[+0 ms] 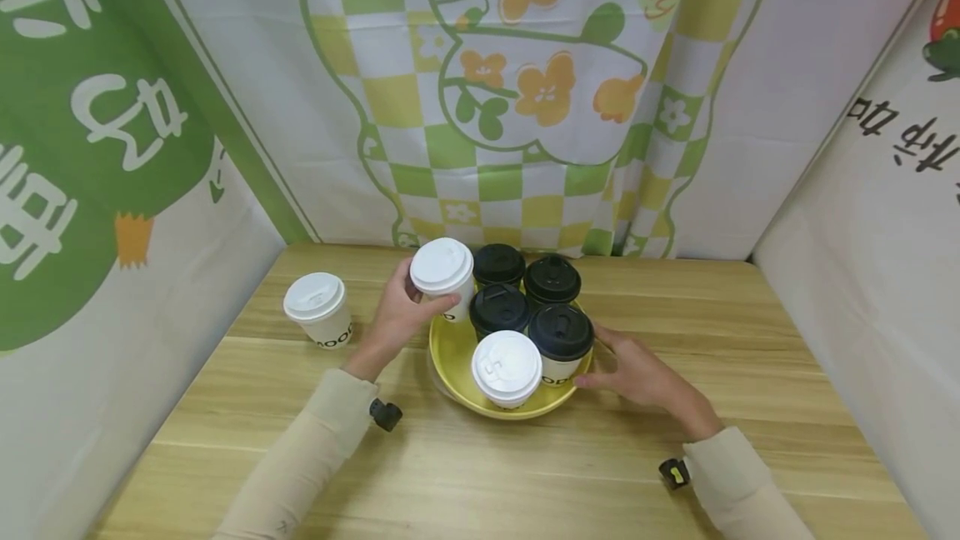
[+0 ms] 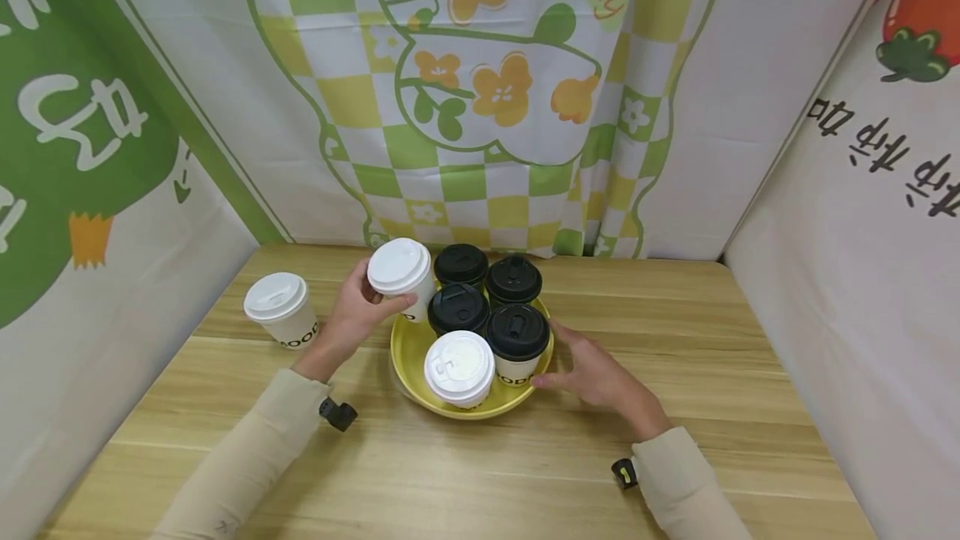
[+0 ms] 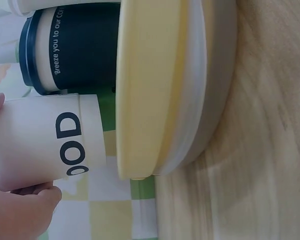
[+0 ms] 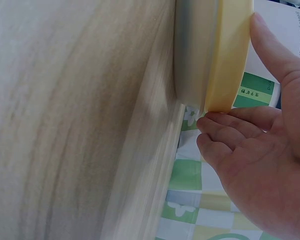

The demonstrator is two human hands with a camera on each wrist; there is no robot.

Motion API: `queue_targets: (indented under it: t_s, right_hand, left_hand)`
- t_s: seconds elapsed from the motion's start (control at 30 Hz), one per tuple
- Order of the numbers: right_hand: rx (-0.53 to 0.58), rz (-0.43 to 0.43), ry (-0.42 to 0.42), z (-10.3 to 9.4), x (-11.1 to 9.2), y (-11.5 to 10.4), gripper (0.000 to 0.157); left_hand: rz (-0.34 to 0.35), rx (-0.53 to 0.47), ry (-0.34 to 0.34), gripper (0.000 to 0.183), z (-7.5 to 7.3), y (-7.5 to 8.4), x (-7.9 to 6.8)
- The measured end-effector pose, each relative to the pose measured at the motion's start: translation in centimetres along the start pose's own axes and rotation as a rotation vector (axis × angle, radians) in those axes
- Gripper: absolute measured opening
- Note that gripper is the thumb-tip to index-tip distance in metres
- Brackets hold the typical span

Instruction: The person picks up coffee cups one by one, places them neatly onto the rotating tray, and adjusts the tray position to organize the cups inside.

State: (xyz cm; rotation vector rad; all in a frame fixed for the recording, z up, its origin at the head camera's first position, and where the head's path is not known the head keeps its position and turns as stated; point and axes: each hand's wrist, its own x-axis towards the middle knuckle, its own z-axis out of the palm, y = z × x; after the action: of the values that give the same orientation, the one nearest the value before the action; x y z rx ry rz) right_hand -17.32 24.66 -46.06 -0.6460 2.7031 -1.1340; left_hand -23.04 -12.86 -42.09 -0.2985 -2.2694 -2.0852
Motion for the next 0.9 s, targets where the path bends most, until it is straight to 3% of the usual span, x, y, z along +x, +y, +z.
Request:
queue_targets:
  t_s: [0.9]
  right_hand:
    - [0.018,0.04,-0.012,0.1,-0.1,0.1,0.104]
  left_hand:
    - [-0.05,0.025,-0.042,0.084,0.0,-3.3,0.2]
